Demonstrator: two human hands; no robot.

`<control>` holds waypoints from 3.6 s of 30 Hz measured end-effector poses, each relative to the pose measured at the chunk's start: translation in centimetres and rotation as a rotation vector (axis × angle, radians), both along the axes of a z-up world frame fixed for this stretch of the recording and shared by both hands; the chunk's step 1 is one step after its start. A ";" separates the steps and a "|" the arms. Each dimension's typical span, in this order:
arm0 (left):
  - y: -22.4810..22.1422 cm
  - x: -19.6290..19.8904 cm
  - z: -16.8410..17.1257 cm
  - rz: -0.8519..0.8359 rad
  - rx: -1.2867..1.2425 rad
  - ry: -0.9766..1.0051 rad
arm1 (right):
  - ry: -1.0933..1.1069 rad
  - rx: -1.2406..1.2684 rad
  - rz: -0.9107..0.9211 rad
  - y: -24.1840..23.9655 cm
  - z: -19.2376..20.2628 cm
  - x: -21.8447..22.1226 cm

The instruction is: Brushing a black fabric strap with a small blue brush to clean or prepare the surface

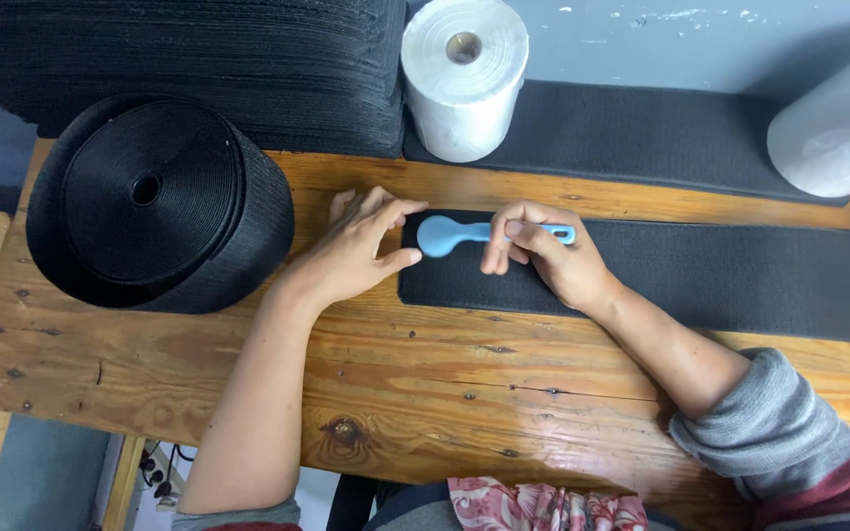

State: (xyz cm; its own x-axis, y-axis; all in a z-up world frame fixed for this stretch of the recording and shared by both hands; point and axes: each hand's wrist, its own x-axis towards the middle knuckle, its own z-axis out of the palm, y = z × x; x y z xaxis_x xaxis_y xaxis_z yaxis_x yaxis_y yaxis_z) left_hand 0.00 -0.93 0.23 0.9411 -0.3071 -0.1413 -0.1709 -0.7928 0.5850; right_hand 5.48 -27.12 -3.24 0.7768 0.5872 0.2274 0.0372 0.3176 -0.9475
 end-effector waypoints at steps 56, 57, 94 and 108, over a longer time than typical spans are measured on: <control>0.3 0.5 -1.1 -0.001 -0.060 -0.024 | -0.082 -0.188 0.179 -3.5 0.1 1.7; 0.2 0.4 -1.2 0.002 -0.054 -0.029 | -0.082 -0.180 0.221 -3.6 -0.1 1.6; 0.2 0.3 -1.2 -0.001 -0.028 -0.067 | -0.124 -0.169 0.245 -5.4 0.4 -0.3; 0.3 0.3 -1.1 0.005 -0.032 -0.059 | -0.105 -0.194 0.228 -3.1 2.1 -1.2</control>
